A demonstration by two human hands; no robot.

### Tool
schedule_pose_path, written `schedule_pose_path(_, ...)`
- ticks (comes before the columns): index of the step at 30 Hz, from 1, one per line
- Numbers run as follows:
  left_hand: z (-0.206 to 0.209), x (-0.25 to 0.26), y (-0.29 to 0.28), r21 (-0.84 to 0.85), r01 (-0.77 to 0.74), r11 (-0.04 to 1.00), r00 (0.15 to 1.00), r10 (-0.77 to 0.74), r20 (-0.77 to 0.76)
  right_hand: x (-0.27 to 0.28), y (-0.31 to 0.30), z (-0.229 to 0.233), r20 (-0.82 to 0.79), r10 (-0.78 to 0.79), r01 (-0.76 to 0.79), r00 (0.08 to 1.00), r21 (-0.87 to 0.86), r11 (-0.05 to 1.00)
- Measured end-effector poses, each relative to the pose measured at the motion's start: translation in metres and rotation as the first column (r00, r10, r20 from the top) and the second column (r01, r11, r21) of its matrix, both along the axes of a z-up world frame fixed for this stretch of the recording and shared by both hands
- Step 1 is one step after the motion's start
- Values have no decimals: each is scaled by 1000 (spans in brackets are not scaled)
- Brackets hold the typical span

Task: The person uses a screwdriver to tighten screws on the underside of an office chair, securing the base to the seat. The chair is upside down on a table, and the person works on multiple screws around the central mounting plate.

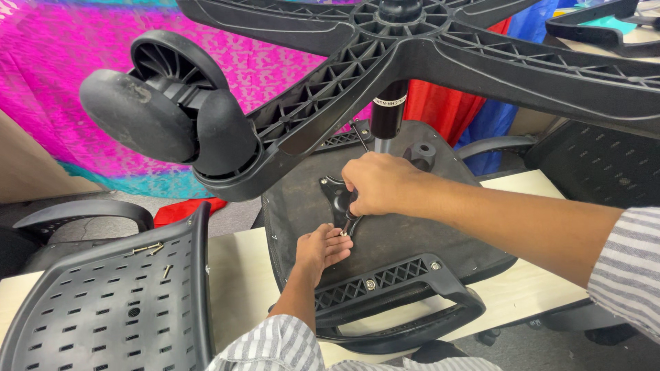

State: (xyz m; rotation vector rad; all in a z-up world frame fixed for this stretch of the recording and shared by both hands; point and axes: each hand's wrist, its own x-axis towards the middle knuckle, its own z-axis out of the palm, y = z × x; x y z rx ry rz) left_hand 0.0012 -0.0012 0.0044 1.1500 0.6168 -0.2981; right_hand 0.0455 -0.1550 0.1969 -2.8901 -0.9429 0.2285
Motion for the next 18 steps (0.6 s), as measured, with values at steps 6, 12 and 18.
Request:
schedule_pose_path(6, 4, -2, 1, -4, 11, 1000, 1000, -11, 8, 7, -4, -8, 28, 28, -28, 999, 19, 999)
schedule_pose_path(12, 7, -2, 2, -15, 22, 1000, 1000, -22, -3, 7, -3, -13, 75, 166, -178, 983, 197, 964)
schedule_pose_path(18, 4, -2, 3, -32, 31, 999, 999, -31, 13, -12, 8, 0, -141, 171, -149, 975, 156, 976)
